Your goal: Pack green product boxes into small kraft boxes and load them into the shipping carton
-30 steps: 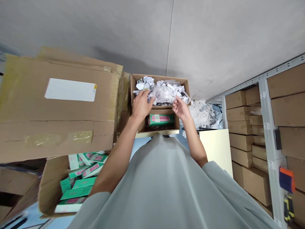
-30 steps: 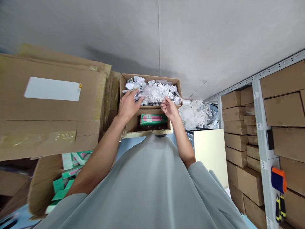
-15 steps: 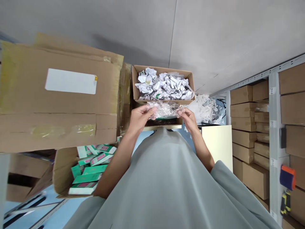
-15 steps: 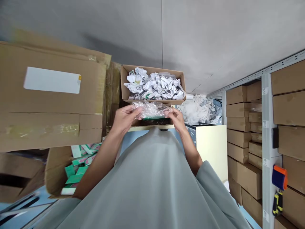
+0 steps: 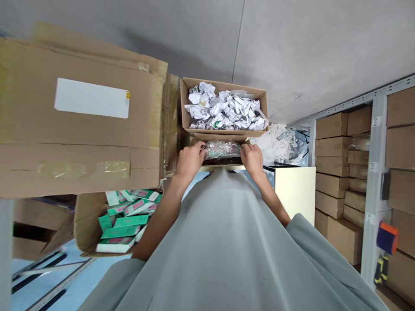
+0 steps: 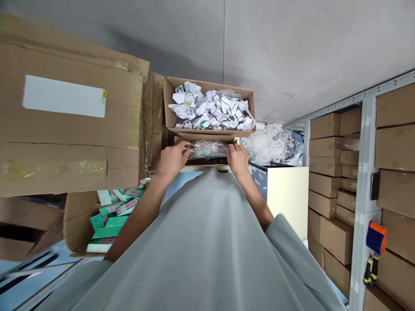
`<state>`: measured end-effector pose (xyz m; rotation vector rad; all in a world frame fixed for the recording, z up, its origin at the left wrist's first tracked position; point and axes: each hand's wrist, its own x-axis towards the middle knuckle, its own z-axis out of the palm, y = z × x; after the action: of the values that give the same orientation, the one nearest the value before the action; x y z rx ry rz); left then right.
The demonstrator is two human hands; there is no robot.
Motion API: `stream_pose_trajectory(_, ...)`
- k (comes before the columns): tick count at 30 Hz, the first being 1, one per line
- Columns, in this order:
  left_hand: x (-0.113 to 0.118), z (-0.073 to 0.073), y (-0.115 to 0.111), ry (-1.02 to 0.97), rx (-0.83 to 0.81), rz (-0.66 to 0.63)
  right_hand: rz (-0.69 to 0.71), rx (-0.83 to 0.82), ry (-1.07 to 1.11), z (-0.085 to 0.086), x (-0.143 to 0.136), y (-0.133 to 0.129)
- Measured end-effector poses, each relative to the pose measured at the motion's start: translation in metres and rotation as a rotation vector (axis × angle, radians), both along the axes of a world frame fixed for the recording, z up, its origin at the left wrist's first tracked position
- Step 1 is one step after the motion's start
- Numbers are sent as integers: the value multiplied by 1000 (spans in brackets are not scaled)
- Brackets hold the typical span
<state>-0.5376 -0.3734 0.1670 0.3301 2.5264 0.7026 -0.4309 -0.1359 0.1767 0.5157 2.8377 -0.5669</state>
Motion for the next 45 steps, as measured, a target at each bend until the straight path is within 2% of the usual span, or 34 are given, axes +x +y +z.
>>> stream_pose_trajectory(2,2,2,0,76,-61,-62,45,55,-31,-1,-3,-3)
stream_pose_trajectory(4,7,6,-4,142,-86,-49,42,65,0,-1,-1,-5)
stream_pose_trajectory(9,18,21,-27,180,-148,81,-151,104,51,-1,17,2)
stream_pose_trajectory(15,20,23,-34,6,-332,-41,-226,95,-108,-1,27,2)
stream_pose_trajectory(19,21,31,-35,41,-304,-56,-292,102,-70,6,37,-4)
stream_pose_trajectory(24,24,50,-24,124,-303,-215,-445,70,-37,20,86,-11)
stream_pose_trajectory(28,32,54,15,183,-242,-449,-708,61,-45,30,152,-20)
stream_pose_trajectory(31,46,51,60,206,-131,-666,-944,81,-27,38,207,-29)
stream_pose_trajectory(33,65,49,95,219,-59,-808,-1086,105,-8,41,245,-31)
stream_pose_trajectory(37,125,46,163,297,7,-1021,-1294,154,51,40,320,-29)
stream_pose_trajectory(40,178,41,202,349,33,-1146,-1407,175,83,31,371,-22)
stream_pose_trajectory(45,263,19,262,369,98,-1278,-1524,164,85,12,454,2)
